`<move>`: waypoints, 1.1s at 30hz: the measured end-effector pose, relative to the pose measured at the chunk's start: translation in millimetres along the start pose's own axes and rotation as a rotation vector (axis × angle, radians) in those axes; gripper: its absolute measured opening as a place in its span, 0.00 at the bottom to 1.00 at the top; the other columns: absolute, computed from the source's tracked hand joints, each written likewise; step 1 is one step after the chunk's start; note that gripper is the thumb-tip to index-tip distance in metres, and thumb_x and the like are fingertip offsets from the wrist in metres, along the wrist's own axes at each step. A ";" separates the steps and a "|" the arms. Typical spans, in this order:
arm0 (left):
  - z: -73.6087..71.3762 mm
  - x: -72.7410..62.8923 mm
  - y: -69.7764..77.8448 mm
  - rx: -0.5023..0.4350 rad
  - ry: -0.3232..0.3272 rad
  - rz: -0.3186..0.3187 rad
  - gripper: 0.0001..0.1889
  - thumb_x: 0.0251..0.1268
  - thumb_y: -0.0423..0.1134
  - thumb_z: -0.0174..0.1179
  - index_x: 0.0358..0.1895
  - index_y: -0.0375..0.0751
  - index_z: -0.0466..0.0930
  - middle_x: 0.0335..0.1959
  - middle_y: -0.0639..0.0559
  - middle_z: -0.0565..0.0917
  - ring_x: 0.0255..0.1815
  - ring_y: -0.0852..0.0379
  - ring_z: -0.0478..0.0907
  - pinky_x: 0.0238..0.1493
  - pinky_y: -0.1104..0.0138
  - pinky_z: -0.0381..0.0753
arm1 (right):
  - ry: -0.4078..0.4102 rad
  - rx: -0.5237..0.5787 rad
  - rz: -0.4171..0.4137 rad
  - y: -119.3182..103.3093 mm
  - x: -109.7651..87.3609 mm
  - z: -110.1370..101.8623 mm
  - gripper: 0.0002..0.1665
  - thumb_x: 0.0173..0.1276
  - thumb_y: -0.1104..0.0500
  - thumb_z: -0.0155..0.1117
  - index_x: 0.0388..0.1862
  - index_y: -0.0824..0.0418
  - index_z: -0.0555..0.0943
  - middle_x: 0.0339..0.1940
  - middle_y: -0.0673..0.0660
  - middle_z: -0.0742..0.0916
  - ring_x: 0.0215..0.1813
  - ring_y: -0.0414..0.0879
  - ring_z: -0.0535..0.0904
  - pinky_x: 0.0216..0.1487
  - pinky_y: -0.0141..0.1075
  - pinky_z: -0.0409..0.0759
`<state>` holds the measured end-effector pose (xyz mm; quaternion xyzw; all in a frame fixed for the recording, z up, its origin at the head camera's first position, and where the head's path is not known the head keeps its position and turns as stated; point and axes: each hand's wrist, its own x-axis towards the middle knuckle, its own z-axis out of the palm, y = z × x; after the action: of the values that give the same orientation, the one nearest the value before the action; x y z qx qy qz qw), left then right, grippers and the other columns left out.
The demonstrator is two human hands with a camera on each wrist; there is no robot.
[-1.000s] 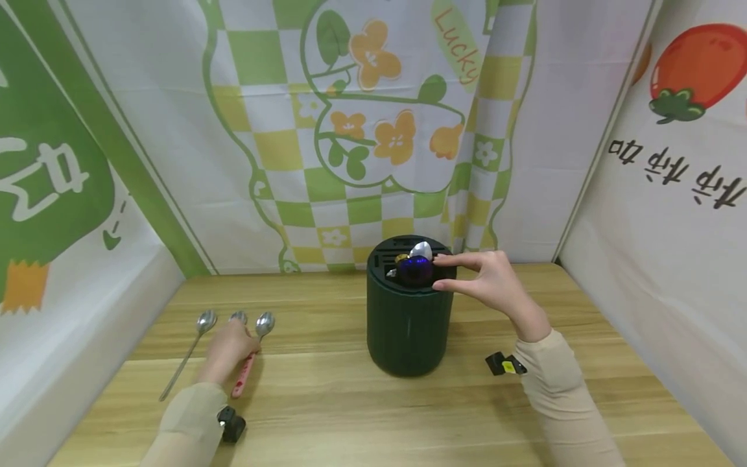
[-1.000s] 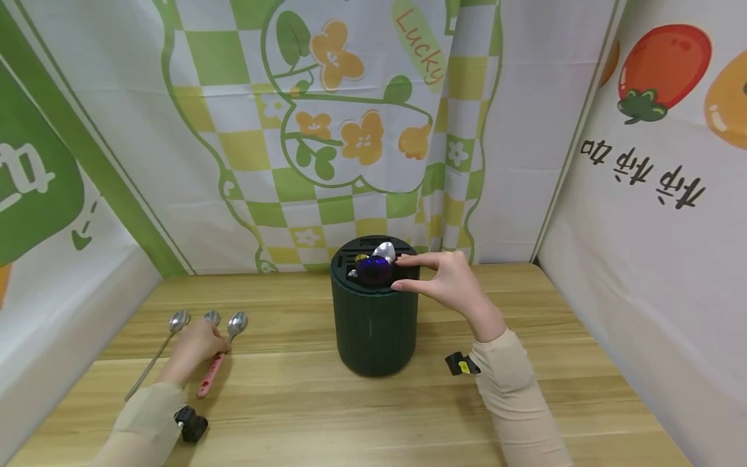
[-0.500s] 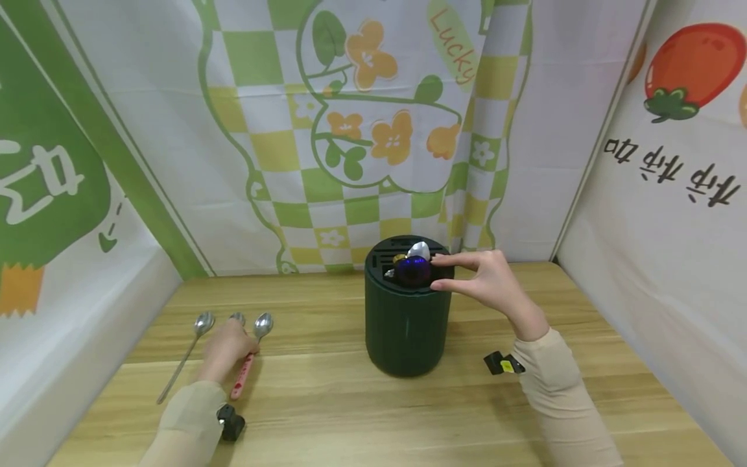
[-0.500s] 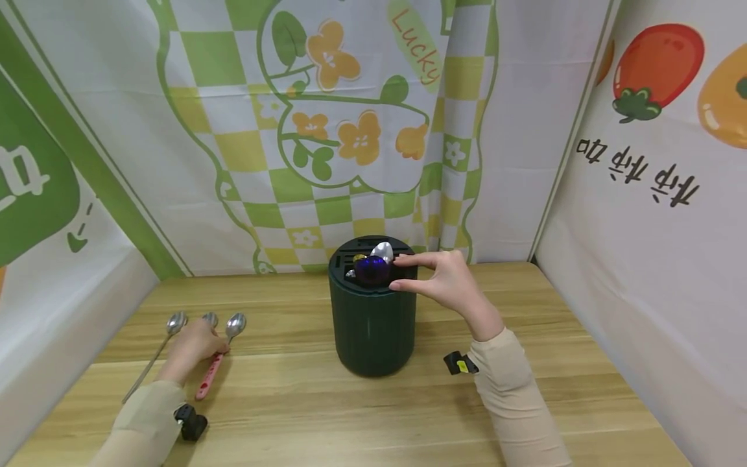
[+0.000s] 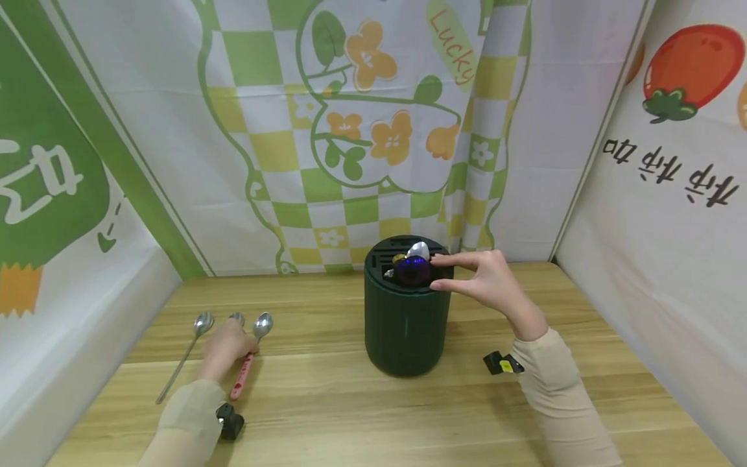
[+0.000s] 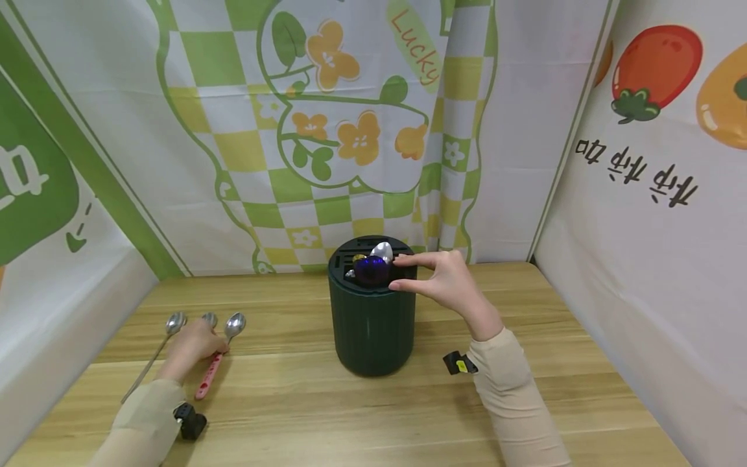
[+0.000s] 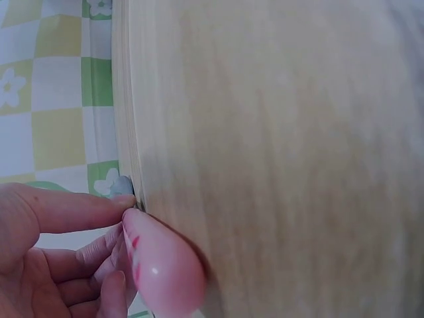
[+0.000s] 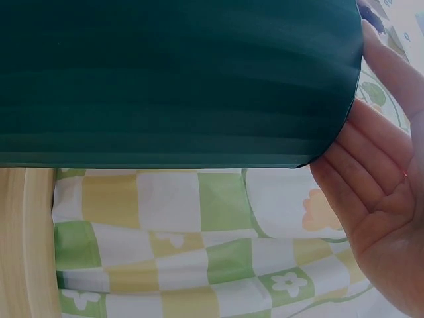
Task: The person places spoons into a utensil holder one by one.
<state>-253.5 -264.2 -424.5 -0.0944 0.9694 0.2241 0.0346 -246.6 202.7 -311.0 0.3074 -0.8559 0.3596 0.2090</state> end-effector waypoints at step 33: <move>-1.5 2.4 3.5 -0.004 -0.031 0.008 0.18 0.44 0.40 0.66 0.34 0.33 0.69 0.24 0.45 0.73 0.24 0.51 0.69 0.23 0.63 0.66 | 0.006 0.012 0.005 -36.0 -0.3 -7.1 0.20 0.49 0.62 0.76 0.44 0.66 0.86 0.44 0.61 0.88 0.51 0.54 0.84 0.55 0.44 0.79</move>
<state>-256.6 -262.2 -421.9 -0.0872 0.9686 0.2278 0.0483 -221.1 188.2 -289.0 0.3054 -0.8539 0.3661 0.2089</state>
